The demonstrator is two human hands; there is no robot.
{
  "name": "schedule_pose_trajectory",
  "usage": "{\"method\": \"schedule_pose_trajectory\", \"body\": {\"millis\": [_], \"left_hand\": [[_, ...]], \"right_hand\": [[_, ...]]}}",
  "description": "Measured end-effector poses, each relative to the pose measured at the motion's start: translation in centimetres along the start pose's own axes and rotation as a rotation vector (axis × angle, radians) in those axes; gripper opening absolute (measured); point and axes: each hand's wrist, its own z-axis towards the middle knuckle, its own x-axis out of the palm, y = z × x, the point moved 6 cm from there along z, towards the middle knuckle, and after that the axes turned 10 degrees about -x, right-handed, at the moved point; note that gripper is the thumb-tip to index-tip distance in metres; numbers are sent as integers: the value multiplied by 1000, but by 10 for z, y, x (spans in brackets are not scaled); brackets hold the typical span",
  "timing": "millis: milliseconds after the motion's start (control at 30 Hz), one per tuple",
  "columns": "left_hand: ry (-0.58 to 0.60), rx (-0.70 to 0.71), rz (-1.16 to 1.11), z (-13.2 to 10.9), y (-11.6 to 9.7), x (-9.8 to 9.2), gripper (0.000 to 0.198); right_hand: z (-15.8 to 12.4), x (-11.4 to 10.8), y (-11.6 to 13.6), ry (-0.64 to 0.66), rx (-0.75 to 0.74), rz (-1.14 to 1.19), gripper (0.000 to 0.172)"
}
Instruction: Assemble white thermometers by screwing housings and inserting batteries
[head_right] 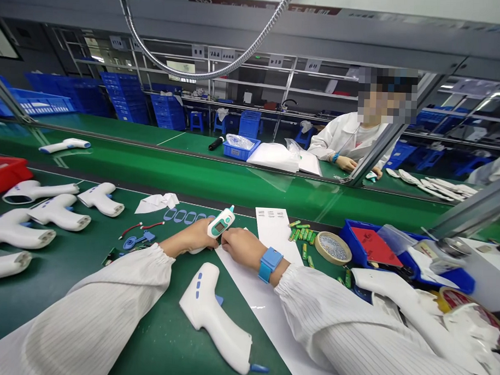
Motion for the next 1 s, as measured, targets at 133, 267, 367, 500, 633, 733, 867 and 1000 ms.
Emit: {"method": "schedule_pose_trajectory", "body": {"millis": [133,267,367,500,633,733,867,1000], "left_hand": [[14,-15,-116,-1,1,-1,11],[94,-16,-316,-15,-4,-3,7],[168,-8,-480,-32,-11,0,16],[235,-43,-632,-48,-17,14,29],[278,-53,-696,-54,-22,24,36],[271,-40,-727,-56,-24,25,40],[260,-16,-742,-57,-24,24,43],[257,-5,-744,-59,-26,24,41]], "right_hand": [[-10,-3,-9,-128,57,152,8],[-23,-14,-19,-320,131,383,13],[-27,-23,-18,-426,155,564,22],[-27,-28,-11,-487,166,747,28],[-26,-24,-7,-507,166,839,28],[-25,-22,-5,-519,160,871,27],[-24,-21,0,-523,138,882,24],[-23,-22,5,-523,120,860,22]]}}
